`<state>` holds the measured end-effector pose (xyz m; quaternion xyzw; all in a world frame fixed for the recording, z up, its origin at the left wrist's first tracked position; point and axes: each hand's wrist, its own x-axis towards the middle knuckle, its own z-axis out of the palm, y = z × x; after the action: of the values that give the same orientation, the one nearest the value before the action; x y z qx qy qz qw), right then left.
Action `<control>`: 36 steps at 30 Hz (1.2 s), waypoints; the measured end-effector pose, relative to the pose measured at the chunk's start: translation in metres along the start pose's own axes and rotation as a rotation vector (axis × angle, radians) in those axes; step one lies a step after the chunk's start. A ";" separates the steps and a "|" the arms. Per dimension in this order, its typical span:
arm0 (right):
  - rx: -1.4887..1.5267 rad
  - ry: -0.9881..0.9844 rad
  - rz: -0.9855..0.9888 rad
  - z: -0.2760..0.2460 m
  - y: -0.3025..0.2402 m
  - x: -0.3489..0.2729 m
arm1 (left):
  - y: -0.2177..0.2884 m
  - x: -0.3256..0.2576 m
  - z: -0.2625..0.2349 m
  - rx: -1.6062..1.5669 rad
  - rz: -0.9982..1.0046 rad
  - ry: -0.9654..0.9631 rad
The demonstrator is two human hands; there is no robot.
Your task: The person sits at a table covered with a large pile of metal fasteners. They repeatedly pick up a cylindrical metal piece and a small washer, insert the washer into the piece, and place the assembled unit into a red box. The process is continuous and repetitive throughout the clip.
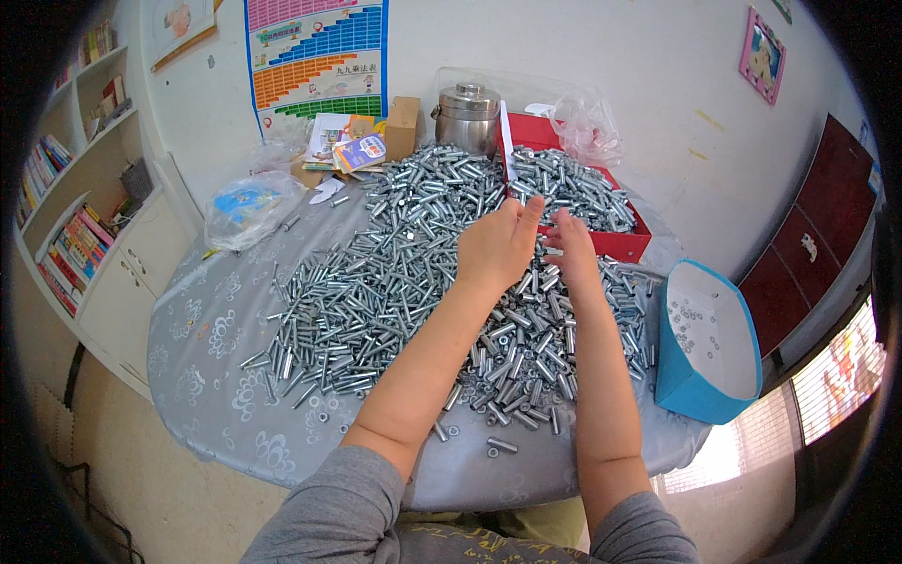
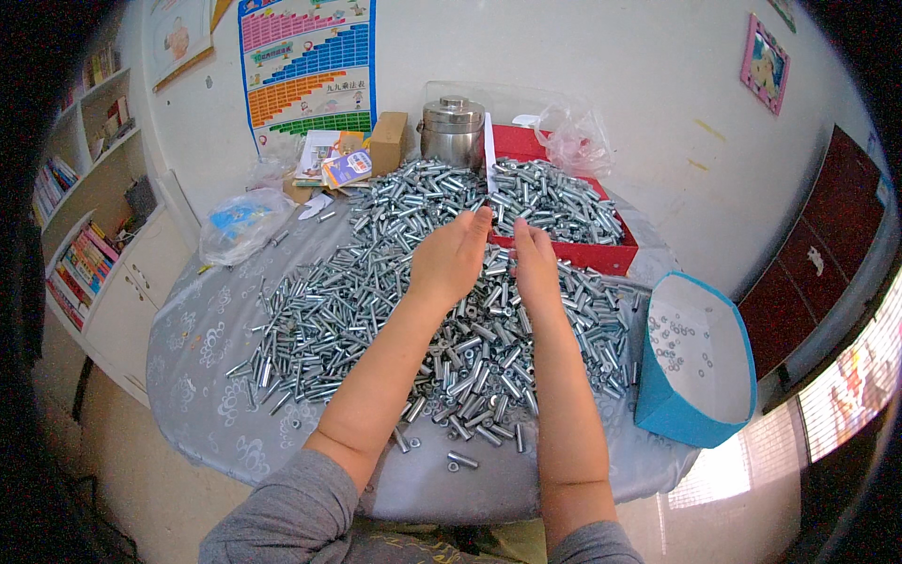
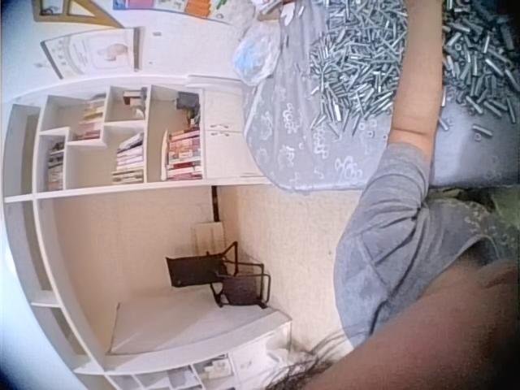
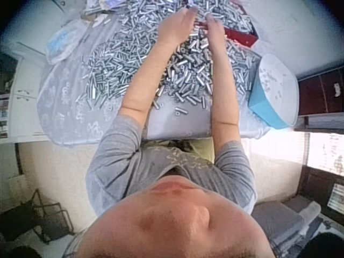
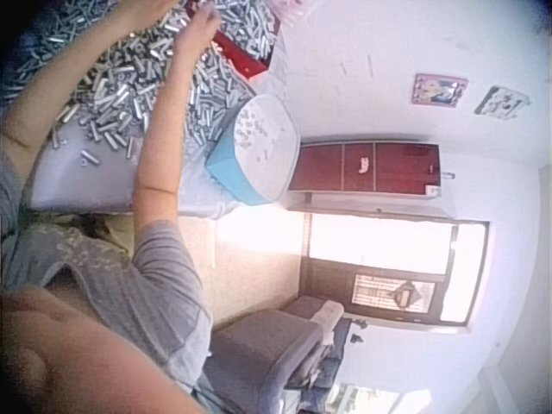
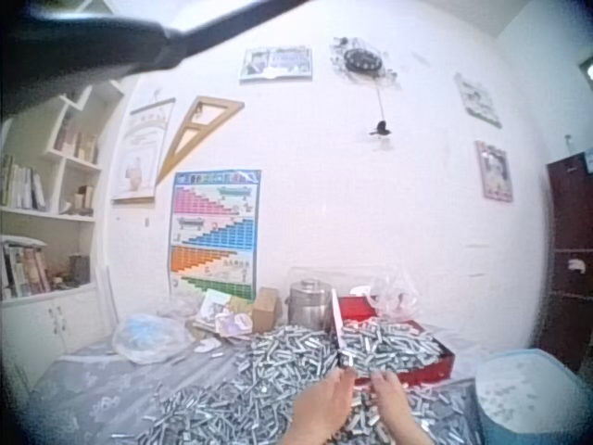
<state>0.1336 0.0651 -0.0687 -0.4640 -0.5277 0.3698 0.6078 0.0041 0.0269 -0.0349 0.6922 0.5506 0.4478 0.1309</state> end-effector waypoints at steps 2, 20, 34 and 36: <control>0.048 -0.169 0.094 0.000 -0.017 -0.011 | 0.000 -0.001 0.001 -0.004 0.017 0.007; -0.298 -0.245 -0.214 -0.006 -0.026 -0.018 | 0.000 0.000 0.004 0.048 0.032 0.004; -0.822 -0.239 -0.103 -0.038 -0.033 -0.005 | -0.013 0.006 -0.002 0.117 -0.036 0.062; -0.839 0.055 -0.274 -0.054 -0.020 0.003 | -0.024 0.013 -0.002 0.199 -0.046 0.279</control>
<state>0.1867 0.0522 -0.0494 -0.6061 -0.6725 0.0270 0.4239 -0.0135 0.0467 -0.0437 0.6200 0.6209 0.4797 -0.0060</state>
